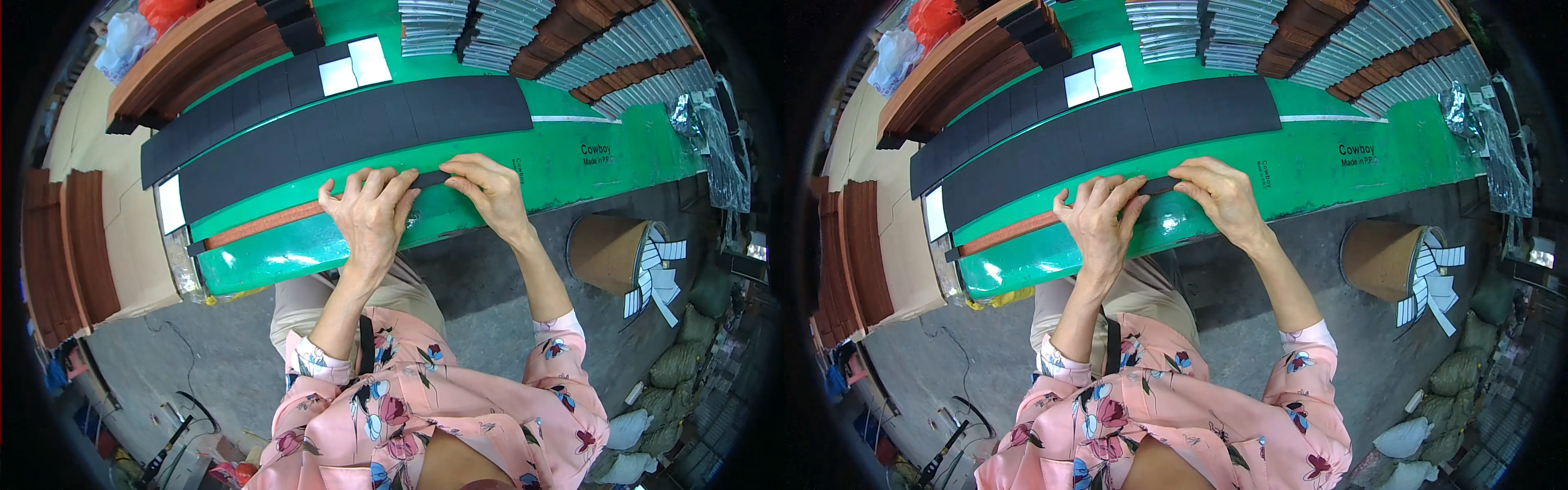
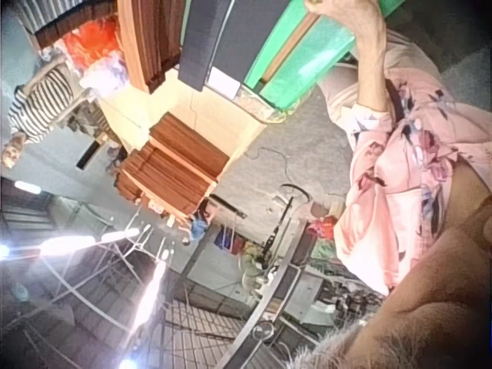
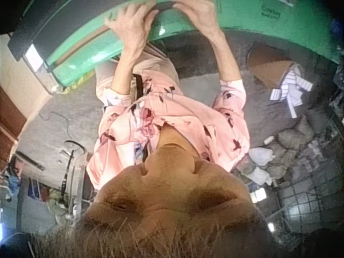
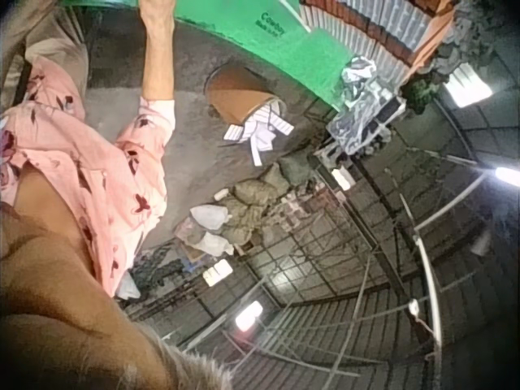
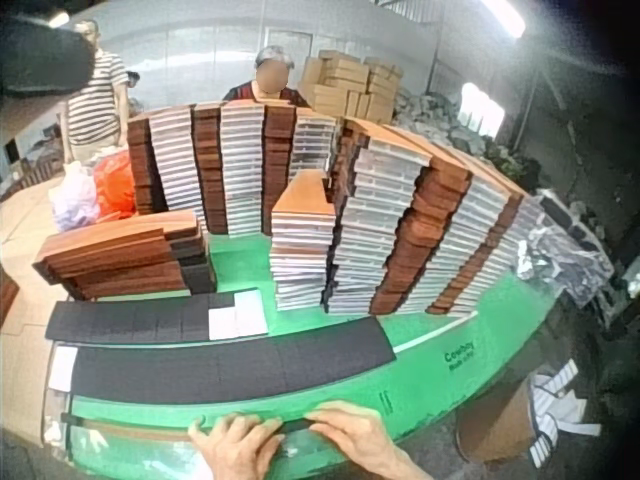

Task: The recorder is assembling small wooden and metal components for furniture manufacturing, likely for bamboo or wood-based items.

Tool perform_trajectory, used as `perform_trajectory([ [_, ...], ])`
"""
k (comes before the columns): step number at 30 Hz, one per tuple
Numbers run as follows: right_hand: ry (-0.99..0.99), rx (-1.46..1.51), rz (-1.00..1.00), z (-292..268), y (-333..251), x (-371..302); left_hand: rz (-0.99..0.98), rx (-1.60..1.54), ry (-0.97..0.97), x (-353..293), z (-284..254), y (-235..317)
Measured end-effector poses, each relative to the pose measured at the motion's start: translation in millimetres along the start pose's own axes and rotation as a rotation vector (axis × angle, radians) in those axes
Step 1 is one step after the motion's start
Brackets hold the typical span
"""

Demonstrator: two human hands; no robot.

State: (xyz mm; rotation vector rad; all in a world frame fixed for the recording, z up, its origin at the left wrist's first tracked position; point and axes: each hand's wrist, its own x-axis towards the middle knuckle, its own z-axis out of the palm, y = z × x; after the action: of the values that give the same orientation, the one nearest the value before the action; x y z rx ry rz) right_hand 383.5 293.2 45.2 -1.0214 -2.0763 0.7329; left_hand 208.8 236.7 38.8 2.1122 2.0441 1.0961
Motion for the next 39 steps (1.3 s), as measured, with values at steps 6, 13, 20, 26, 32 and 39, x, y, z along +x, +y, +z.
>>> perform_trajectory([
  [6, 0.005, 0.010, -0.006, -1, 3, 0, 0.007, 0.000, 0.001, 1, 2, 0],
  [13, 0.088, 0.015, 0.097, 9, -5, -11, 0.098, 0.054, 0.049, 2, 0, -1],
  [20, 0.067, -0.394, -0.166, 28, -15, -26, 0.289, 0.095, 0.143, -8, 10, -5],
  [26, 0.068, -0.579, -0.164, 38, -6, -35, 0.324, 0.048, 0.091, -6, 8, -9],
  [32, -0.022, -0.112, 0.148, 25, -29, -24, 0.308, 0.016, 0.048, -7, -40, -17],
  [39, 0.020, 0.238, 0.607, 11, -9, -18, -0.441, 0.507, 0.298, -49, -166, -136],
])
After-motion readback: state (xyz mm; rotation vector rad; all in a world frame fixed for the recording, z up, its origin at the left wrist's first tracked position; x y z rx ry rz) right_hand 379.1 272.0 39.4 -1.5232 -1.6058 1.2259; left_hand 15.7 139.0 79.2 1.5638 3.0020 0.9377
